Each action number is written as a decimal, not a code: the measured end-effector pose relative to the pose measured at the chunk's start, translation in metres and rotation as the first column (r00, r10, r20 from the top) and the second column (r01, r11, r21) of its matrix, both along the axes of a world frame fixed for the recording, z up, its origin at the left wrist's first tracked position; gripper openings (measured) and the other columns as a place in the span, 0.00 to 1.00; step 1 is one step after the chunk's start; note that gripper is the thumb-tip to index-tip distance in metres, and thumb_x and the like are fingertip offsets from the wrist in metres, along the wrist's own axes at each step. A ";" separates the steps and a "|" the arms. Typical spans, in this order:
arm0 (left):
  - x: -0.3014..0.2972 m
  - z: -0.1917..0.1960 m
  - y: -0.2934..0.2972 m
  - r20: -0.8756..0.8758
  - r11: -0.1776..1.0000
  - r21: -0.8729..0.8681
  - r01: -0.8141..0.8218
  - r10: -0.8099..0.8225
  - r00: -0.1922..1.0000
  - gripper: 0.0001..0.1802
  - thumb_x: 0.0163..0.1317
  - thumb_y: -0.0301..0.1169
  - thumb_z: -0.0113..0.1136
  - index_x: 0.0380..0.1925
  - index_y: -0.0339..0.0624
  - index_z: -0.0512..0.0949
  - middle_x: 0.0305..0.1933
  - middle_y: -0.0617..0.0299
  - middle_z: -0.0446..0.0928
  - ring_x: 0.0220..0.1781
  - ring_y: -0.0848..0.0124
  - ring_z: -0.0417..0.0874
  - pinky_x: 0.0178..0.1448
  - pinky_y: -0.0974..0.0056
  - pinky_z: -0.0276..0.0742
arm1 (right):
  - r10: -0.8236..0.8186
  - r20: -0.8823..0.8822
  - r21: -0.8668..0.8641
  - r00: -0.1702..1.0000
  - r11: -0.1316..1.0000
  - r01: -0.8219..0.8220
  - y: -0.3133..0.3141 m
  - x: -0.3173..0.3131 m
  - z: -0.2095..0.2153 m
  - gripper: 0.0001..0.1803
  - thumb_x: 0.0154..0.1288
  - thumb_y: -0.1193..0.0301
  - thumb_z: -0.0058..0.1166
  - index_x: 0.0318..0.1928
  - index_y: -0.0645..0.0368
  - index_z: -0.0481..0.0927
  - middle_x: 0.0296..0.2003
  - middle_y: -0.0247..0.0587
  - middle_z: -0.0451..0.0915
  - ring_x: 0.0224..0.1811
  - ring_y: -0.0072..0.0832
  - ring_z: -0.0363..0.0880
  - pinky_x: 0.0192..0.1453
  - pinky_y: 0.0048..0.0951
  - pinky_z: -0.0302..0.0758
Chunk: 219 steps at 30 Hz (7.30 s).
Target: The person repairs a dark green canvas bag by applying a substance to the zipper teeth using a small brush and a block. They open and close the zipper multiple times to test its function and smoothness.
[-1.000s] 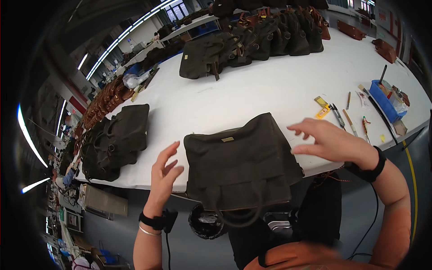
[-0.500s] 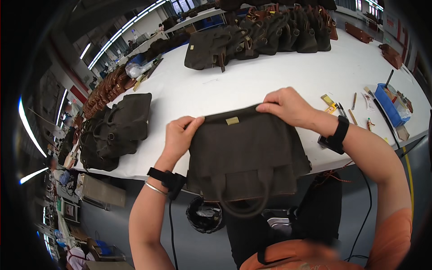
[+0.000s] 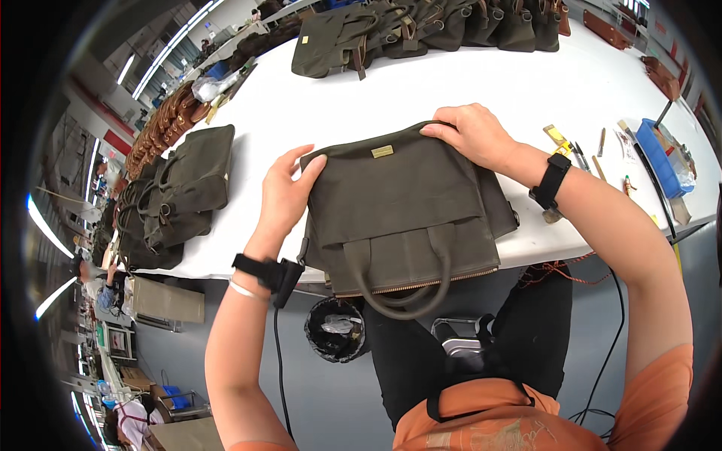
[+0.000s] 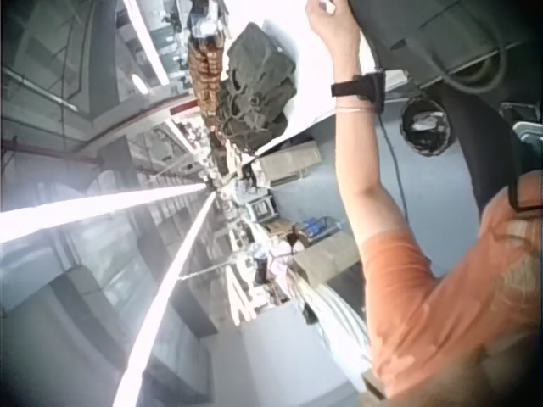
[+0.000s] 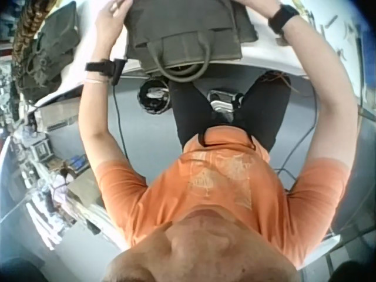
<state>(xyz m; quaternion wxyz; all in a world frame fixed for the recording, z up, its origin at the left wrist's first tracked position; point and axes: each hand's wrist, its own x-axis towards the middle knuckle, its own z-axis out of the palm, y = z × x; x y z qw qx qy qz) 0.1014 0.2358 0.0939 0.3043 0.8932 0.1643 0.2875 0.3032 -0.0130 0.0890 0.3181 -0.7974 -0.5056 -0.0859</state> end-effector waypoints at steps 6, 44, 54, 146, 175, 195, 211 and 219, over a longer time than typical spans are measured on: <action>-0.073 0.016 -0.115 -0.001 0.962 0.091 0.256 -0.257 0.966 0.07 0.59 0.27 0.68 0.34 0.37 0.80 0.35 0.55 0.81 0.36 0.61 0.82 0.42 0.64 0.77 | -0.044 0.062 0.059 0.997 0.997 0.040 -0.010 0.007 -0.014 0.19 0.69 0.57 0.55 0.33 0.62 0.81 0.24 0.50 0.79 0.29 0.48 0.78 0.36 0.42 0.73; -0.097 -0.036 -0.125 -0.053 0.846 -0.518 -0.129 0.119 0.991 0.14 0.71 0.33 0.57 0.47 0.31 0.79 0.33 0.62 0.81 0.27 0.80 0.78 0.29 0.74 0.76 | 0.178 -0.095 0.166 0.979 0.973 -0.161 -0.070 -0.152 -0.055 0.16 0.65 0.71 0.58 0.51 0.61 0.81 0.62 0.47 0.73 0.71 0.45 0.64 0.74 0.53 0.56; -0.084 -0.027 -0.120 -0.113 0.618 -0.764 -0.184 0.153 0.982 0.14 0.65 0.37 0.66 0.37 0.34 0.84 0.23 0.70 0.75 0.17 0.84 0.67 0.20 0.76 0.57 | 0.234 -0.069 0.134 0.970 0.965 -0.223 -0.072 -0.171 -0.057 0.18 0.60 0.64 0.62 0.52 0.49 0.84 0.64 0.40 0.72 0.74 0.51 0.56 0.73 0.58 0.57; -0.033 -0.076 -0.268 0.386 0.121 -0.918 0.378 0.048 0.921 0.11 0.74 0.30 0.53 0.44 0.36 0.82 0.51 0.59 0.82 0.53 0.71 0.82 0.61 0.63 0.79 | -0.094 -0.192 0.541 0.977 0.821 0.185 -0.119 -0.160 -0.060 0.15 0.59 0.85 0.60 0.48 0.67 0.80 0.33 0.46 0.79 0.26 0.33 0.80 0.27 0.28 0.76; -0.041 -0.077 -0.260 0.491 -0.200 -0.834 0.514 0.158 0.857 0.13 0.72 0.26 0.52 0.50 0.31 0.78 0.54 0.52 0.81 0.58 0.64 0.81 0.65 0.58 0.76 | -0.105 -0.484 0.217 0.869 0.947 0.236 -0.170 -0.165 -0.022 0.16 0.59 0.82 0.61 0.49 0.62 0.82 0.35 0.43 0.79 0.29 0.31 0.81 0.30 0.27 0.79; -0.043 -0.100 -0.262 0.390 -0.109 -0.908 0.404 0.133 0.911 0.13 0.74 0.28 0.51 0.48 0.28 0.78 0.52 0.50 0.81 0.53 0.66 0.82 0.59 0.63 0.80 | 0.004 -0.331 0.354 0.944 0.927 0.121 -0.109 -0.167 -0.023 0.15 0.62 0.82 0.55 0.50 0.67 0.79 0.34 0.45 0.75 0.30 0.40 0.78 0.31 0.35 0.76; -0.047 -0.107 -0.257 0.502 -0.206 -0.844 0.495 0.020 0.864 0.11 0.74 0.27 0.51 0.44 0.35 0.83 0.54 0.56 0.81 0.59 0.71 0.79 0.66 0.65 0.71 | -0.003 -0.260 0.388 0.966 0.915 0.108 -0.094 -0.161 -0.034 0.14 0.62 0.81 0.57 0.48 0.66 0.82 0.33 0.42 0.75 0.29 0.34 0.78 0.30 0.31 0.75; -0.045 -0.109 -0.261 0.504 -0.115 -0.849 0.515 0.114 0.856 0.10 0.72 0.25 0.53 0.46 0.34 0.81 0.50 0.56 0.82 0.55 0.69 0.82 0.62 0.62 0.77 | -0.024 -0.295 0.309 0.955 0.943 0.119 -0.116 -0.155 -0.017 0.12 0.61 0.82 0.56 0.46 0.65 0.82 0.33 0.42 0.77 0.27 0.34 0.78 0.29 0.31 0.74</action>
